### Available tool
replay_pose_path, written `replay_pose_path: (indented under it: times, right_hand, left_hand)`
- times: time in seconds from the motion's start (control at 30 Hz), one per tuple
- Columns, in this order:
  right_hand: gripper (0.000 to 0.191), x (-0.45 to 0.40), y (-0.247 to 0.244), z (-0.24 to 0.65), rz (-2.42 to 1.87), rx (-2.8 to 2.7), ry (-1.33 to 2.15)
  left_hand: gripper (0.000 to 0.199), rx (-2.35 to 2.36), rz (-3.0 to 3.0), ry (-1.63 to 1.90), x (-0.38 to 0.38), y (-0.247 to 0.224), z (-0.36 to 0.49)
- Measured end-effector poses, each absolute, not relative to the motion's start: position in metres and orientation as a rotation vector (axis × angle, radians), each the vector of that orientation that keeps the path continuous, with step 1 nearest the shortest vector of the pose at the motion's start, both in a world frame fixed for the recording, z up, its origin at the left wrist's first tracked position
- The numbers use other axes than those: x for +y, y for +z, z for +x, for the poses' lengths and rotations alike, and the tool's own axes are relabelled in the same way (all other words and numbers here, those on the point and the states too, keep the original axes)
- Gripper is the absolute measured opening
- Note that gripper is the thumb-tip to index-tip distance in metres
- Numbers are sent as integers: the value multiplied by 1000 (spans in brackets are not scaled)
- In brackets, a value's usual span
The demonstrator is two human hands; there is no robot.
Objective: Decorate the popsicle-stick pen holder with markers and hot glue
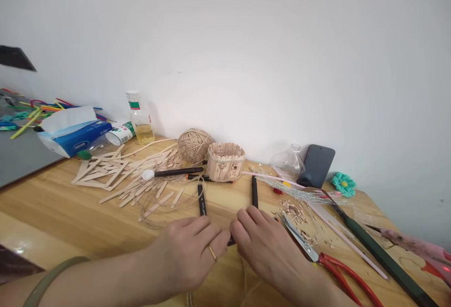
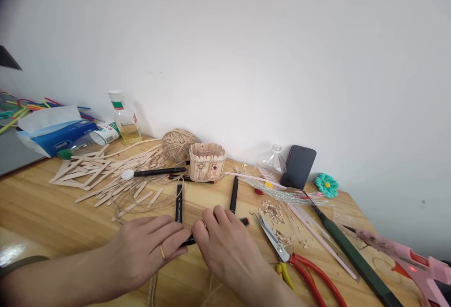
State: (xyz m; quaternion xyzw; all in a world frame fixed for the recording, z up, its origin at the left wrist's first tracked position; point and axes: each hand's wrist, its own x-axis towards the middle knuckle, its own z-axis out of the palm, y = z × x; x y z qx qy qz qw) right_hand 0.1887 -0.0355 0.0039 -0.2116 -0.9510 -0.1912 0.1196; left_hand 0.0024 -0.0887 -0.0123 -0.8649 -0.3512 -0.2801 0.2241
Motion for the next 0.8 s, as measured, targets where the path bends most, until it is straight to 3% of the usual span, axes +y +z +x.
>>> replay_pose_path:
  times: [0.1,0.2,0.27,0.47,0.67,0.8]
  right_hand:
    - [23,-47,4,199,-712,-2828,-353]
    - [19,-54,5,204,-723,-2852,-239]
    - [19,-59,6,204,-698,-2870,-252]
    - [21,-69,14,208,-609,-2902,-346]
    - [24,-53,22,261,-925,-2651,-419]
    - [22,-54,13,262,-996,-2690,-222]
  left_hand:
    - [26,-967,-2338,-728,-91,-14,3]
    - [20,-1021,-2331,-552,-92,-15,5]
    - [14,-1015,-2364,-479,-92,-15,8]
    - [20,-1005,-2563,-432,-98,-11,4]
    - [29,-1813,-2497,-230,-88,-14,-66]
    - [33,-1871,-2711,-252,-83,-16,-74]
